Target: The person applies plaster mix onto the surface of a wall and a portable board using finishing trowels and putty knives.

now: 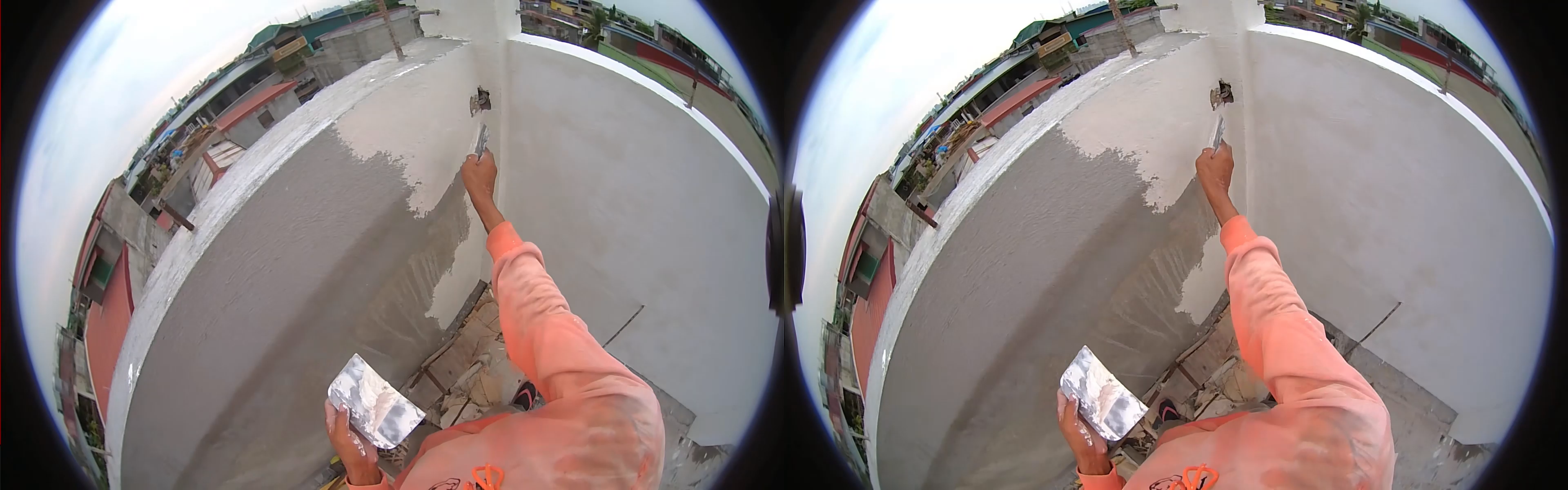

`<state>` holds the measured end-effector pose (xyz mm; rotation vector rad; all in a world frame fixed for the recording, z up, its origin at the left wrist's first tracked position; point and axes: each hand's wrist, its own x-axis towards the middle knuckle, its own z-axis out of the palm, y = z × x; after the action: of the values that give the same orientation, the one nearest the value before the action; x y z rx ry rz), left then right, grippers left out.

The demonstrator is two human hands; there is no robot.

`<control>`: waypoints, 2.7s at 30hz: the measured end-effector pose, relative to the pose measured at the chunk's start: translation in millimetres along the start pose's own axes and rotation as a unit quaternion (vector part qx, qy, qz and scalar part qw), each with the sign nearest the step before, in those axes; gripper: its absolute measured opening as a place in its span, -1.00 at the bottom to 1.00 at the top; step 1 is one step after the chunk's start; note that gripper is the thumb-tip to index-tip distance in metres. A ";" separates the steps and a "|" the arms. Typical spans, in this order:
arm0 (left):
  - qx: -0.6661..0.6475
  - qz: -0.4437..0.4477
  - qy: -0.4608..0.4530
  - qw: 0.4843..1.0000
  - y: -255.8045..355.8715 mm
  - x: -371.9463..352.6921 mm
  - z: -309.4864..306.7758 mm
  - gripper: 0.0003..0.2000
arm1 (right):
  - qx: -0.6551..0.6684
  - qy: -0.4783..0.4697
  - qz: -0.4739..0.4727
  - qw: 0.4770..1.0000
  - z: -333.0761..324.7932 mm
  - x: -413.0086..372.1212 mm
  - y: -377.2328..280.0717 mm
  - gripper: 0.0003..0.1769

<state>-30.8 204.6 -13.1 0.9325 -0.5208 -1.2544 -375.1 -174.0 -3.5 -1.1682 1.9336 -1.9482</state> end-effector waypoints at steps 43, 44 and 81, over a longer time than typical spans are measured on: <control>-0.151 -0.181 -0.207 0.949 -4.7 66.9 85.7 -0.77 | 0.177 -0.426 -0.521 0.718 -189.8 -223.3 -149.8 -0.45; -0.148 -0.188 -0.223 0.945 -5.2 70.8 86.5 -0.77 | 0.151 -0.423 -0.537 0.714 -191.9 -225.4 -145.5 -0.45; 0.192 0.372 -0.121 0.900 -32.4 33.4 134.0 -0.80 | 0.123 -0.180 0.025 0.976 -219.7 -289.8 -121.9 -0.83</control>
<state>-144.6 130.9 28.6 0.7778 -1.2252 -0.5676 -262.4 191.9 19.7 -1.2808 1.4803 -1.7425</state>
